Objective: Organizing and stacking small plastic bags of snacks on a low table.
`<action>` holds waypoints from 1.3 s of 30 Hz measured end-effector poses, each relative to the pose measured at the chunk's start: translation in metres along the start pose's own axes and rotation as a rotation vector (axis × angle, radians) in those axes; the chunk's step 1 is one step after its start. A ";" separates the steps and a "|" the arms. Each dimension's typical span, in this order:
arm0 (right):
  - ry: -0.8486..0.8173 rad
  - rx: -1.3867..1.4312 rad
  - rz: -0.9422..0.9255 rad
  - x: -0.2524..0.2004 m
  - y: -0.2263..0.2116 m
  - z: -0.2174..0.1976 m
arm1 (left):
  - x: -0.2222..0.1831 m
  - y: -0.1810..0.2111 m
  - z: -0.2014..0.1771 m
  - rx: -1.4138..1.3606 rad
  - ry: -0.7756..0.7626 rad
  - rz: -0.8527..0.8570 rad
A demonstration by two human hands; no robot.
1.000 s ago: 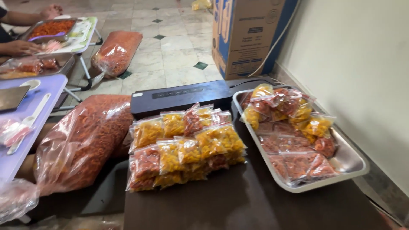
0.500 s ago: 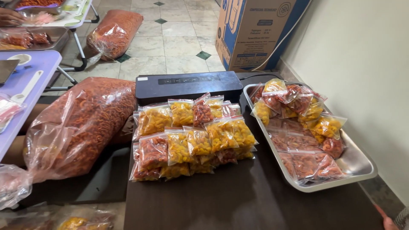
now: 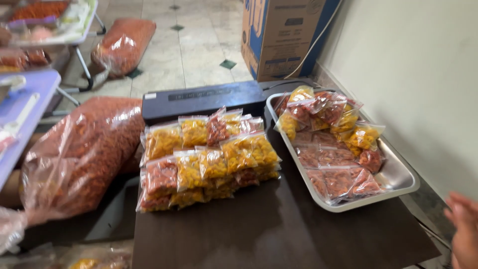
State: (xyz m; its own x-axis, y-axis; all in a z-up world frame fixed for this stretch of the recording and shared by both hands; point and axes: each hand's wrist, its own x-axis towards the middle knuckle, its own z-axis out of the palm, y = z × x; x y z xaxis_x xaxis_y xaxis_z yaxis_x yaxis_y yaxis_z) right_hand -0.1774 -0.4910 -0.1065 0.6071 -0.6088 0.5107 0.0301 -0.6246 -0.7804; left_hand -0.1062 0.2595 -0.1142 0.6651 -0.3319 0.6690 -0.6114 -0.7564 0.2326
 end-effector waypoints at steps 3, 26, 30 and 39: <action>-0.109 0.099 -0.068 0.000 -0.206 0.052 | 0.062 0.018 -0.002 0.009 0.004 0.075; -1.142 -1.019 -0.471 0.104 -0.311 0.287 | 0.191 0.197 0.095 -0.795 -0.016 0.478; -1.162 -1.059 -0.499 0.112 -0.300 0.284 | 0.190 0.191 0.104 -0.780 0.005 0.335; -0.758 -0.687 -0.481 0.062 -0.325 0.222 | 0.198 0.174 0.090 -1.016 0.077 -0.254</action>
State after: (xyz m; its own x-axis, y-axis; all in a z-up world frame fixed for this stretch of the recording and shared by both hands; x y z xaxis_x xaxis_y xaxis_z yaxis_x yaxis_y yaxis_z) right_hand 0.0270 -0.2175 0.0987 0.9824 0.0750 0.1710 0.0894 -0.9929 -0.0786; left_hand -0.0427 0.0120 -0.0048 0.8172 -0.1661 0.5519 -0.5534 0.0414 0.8319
